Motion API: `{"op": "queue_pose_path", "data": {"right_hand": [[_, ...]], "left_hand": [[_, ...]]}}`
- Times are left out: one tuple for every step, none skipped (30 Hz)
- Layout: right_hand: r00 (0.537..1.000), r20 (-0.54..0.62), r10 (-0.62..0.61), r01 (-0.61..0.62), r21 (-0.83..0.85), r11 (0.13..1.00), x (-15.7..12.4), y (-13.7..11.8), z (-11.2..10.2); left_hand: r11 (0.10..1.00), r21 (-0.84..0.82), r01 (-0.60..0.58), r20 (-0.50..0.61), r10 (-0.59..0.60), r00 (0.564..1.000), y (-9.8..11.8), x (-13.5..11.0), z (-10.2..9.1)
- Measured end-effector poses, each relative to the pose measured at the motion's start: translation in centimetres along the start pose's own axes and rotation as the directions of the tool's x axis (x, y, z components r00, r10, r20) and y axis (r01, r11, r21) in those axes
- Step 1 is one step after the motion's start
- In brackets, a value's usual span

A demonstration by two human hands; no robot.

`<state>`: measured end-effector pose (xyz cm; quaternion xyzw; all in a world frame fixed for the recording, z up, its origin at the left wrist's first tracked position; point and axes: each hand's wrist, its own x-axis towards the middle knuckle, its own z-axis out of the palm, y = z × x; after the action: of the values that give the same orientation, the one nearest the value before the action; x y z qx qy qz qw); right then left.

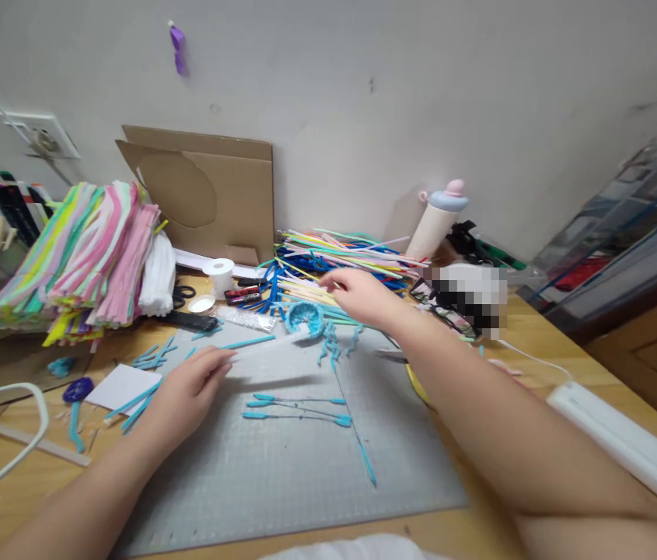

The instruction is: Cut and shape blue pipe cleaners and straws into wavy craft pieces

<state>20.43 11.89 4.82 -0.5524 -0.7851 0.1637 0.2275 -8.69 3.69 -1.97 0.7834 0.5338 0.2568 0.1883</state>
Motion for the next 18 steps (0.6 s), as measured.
{"op": "queue_pose_path", "data": {"right_hand": [[1.0,0.002,0.026,-0.026,0.003,1.0,-1.9,1.4,0.3],[0.999,0.009,0.037,-0.037,0.008,0.999,-3.6,2.6,0.8],[0.999,0.021,0.045,-0.045,0.016,0.999,-5.1,3.7,1.4],[0.998,0.036,0.047,-0.047,0.027,0.999,-6.4,4.5,2.0],[0.998,0.045,0.046,-0.048,0.041,0.998,-7.4,5.0,2.5],[0.998,0.048,0.044,-0.047,0.058,0.997,-8.2,5.2,2.9],[0.998,0.037,0.047,-0.05,0.077,0.996,-8.8,5.1,3.2],[0.998,0.022,0.052,-0.054,0.103,0.993,-9.3,4.7,3.3],[0.998,0.006,0.057,-0.058,0.137,0.989,-9.6,4.0,3.2],[0.998,-0.001,0.059,-0.058,0.181,0.982,-9.8,3.1,3.1],[0.999,0.012,0.051,-0.052,0.237,0.97,-10.0,2.0,3.0],[0.998,0.048,0.034,-0.047,0.298,0.953,-10.1,1.0,2.9],[0.997,0.082,0.007,-0.036,0.358,0.933,-10.2,-0.1,2.9],[0.993,0.115,-0.027,-0.027,0.446,0.894,-10.2,-1.0,2.9],[0.987,0.148,-0.056,-0.055,0.653,0.756,-10.3,-1.8,3.0],[0.985,0.16,-0.057,-0.09,0.775,0.625,-10.3,-2.5,3.1],[0.985,0.162,-0.051,-0.111,0.84,0.531,-10.4,-2.9,3.3],[0.984,0.17,-0.048,-0.128,0.875,0.467,-10.4,-3.2,3.4]], "left_hand": [[0.998,-0.049,0.027,-0.012,-0.027,1.0,0.0,0.1,-0.1],[0.993,-0.106,0.059,-0.015,-0.061,0.998,0.1,0.1,-0.1],[0.982,-0.164,0.094,-0.009,-0.096,0.995,0.2,0.2,-0.1],[0.968,-0.218,0.126,0.004,-0.129,0.992,0.5,0.2,0.0],[0.953,-0.262,0.155,0.021,-0.155,0.988,1.0,0.3,0.1],[0.939,-0.295,0.178,0.042,-0.173,0.984,1.5,0.3,0.2],[0.927,-0.321,0.195,0.064,-0.184,0.981,2.3,0.2,0.4],[0.914,-0.347,0.209,0.087,-0.19,0.978,3.1,0.1,0.5],[0.898,-0.379,0.224,0.115,-0.194,0.974,4.0,0.0,0.7],[0.88,-0.412,0.239,0.148,-0.194,0.97,5.0,-0.2,1.0],[0.857,-0.447,0.255,0.19,-0.187,0.964,5.9,-0.4,1.2],[0.81,-0.51,0.29,0.25,-0.182,0.951,6.8,-0.6,1.5],[0.771,-0.554,0.315,0.3,-0.168,0.939,7.7,-0.9,1.9],[0.744,-0.581,0.329,0.337,-0.148,0.93,8.3,-1.1,2.3],[0.732,-0.594,0.333,0.36,-0.129,0.924,8.9,-1.3,2.7],[0.733,-0.596,0.328,0.371,-0.112,0.922,9.3,-1.5,3.0],[0.739,-0.594,0.319,0.373,-0.099,0.922,9.6,-1.8,3.3],[0.753,-0.583,0.304,0.373,-0.085,0.924,9.8,-2.0,3.5]]}}
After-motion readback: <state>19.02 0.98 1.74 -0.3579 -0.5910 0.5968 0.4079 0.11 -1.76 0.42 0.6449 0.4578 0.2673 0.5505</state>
